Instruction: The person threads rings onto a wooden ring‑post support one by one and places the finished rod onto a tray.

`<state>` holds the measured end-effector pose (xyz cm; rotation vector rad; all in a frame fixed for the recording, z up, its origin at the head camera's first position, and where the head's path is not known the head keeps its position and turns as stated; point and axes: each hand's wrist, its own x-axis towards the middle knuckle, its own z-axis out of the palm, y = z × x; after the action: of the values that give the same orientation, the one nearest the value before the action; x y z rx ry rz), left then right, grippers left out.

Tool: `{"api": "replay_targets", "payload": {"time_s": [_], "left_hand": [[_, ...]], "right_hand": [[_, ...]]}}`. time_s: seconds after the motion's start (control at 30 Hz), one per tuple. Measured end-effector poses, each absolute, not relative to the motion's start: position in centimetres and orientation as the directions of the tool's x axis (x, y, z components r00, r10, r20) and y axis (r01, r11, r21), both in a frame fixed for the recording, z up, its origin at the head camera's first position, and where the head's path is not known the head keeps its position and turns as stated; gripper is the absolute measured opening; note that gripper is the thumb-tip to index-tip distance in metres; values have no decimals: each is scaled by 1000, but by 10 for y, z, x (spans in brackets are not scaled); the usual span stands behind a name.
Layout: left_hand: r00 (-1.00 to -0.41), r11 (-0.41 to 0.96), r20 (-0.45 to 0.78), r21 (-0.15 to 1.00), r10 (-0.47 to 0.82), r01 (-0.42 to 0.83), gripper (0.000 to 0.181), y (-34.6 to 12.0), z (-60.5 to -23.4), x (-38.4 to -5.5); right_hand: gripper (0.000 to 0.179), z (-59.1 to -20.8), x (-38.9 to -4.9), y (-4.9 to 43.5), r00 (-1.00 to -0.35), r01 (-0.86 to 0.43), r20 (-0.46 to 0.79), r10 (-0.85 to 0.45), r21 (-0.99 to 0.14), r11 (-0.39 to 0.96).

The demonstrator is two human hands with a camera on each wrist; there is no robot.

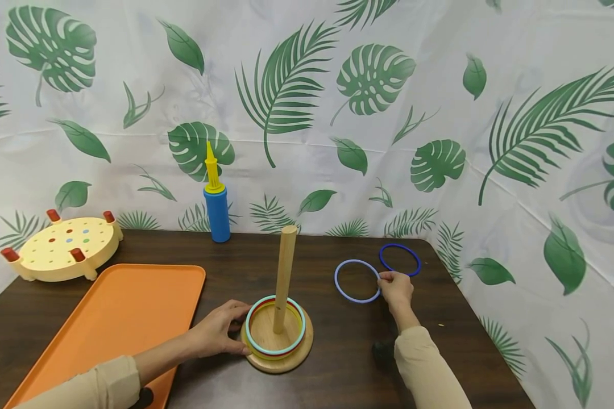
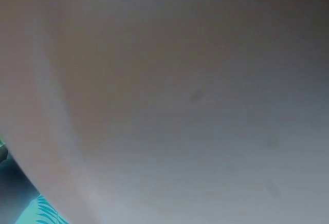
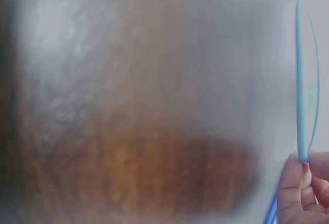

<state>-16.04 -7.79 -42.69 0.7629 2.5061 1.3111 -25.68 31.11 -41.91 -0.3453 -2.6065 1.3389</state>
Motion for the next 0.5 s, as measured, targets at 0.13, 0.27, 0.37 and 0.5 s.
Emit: {"api": "replay_targets", "payload": {"time_s": [0.13,0.27,0.37,0.5], "left_hand": [[-845,472,54,810,532,349,78,-78,-428,-161],[-845,471,58,809,531,351,77,-78,-428,-160],[-846,471,61,808,530,354,77,-78,-427,-160],[-846,472,63,807,530,356,77,-78,-427,-160]], "right_hand": [[26,-412,-258,308,-954,112,47,297,-861,496],[29,-397,-258,300,-962,80,42,271,-903,422],[32,-382,-256,293,-971,41,42,236,-941,337],[34,-364,-251,285,-979,3,47,197,-969,248]]}}
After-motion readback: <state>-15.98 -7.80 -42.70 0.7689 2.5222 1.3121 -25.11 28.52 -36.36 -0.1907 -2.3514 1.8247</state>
